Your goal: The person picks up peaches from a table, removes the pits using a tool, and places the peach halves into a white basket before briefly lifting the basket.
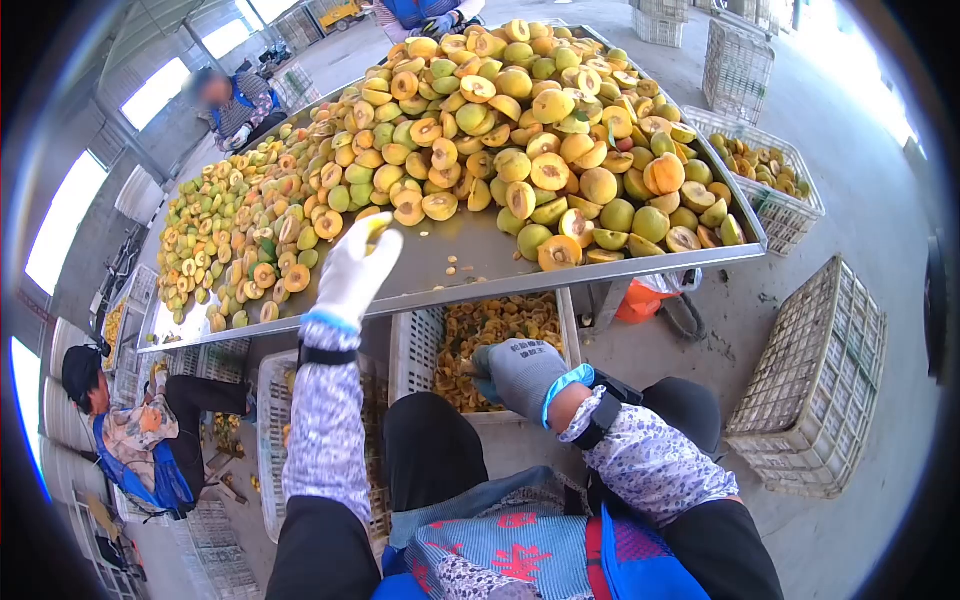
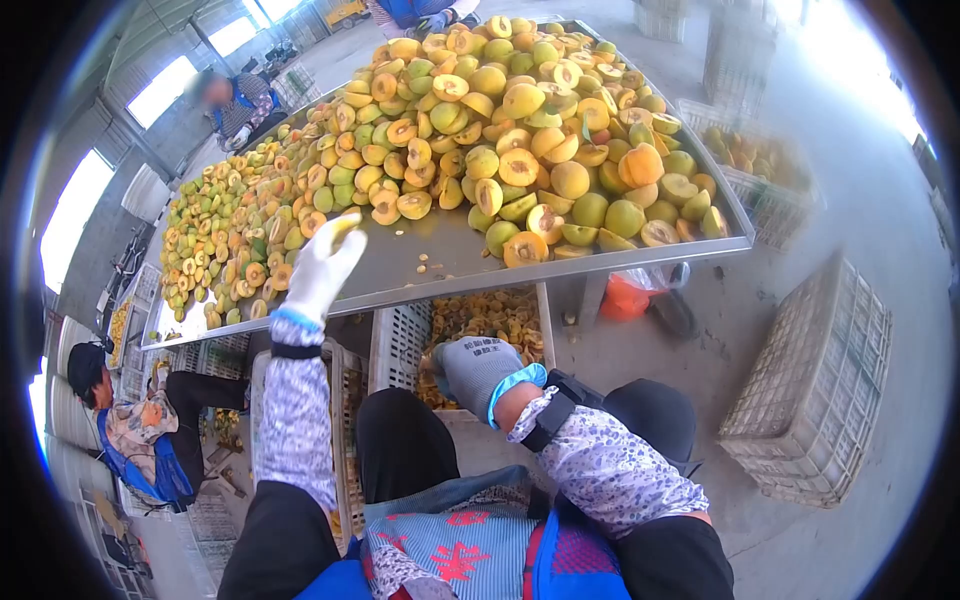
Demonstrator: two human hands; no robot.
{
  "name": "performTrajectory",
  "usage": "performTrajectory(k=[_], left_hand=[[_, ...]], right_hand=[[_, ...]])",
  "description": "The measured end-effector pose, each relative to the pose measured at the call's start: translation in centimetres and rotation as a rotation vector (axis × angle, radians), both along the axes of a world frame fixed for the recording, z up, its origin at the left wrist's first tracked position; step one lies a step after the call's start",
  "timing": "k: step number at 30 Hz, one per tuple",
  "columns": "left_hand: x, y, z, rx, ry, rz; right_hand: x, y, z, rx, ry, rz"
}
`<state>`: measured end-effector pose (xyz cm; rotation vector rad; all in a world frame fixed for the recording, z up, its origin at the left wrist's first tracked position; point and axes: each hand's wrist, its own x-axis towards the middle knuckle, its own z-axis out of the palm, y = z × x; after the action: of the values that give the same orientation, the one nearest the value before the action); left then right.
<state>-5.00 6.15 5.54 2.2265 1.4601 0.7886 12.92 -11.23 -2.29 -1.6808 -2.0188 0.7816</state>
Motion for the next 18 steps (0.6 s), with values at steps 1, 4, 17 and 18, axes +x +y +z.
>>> performTrajectory(k=[1, 4, 17, 18], left_hand=[[2.6, 1.5, 0.8, -0.083, 0.108, 0.011], [7.7, 7.3, 0.0, -0.179, 0.311, -0.032], [9.2, 8.9, -4.2, -0.263, 0.505, -0.347], [8.4, 8.1, -4.2, -0.368, 0.222, -0.362]], right_hand=[[0.1, 0.1, -0.2, 0.014, 0.0, -0.012], [0.5, 0.6, -1.2, 0.057, 0.009, -0.053], [0.8, 1.5, -1.1, 0.105, 0.173, -0.13], [0.8, 1.7, -1.2, 0.201, 0.234, -0.169]])
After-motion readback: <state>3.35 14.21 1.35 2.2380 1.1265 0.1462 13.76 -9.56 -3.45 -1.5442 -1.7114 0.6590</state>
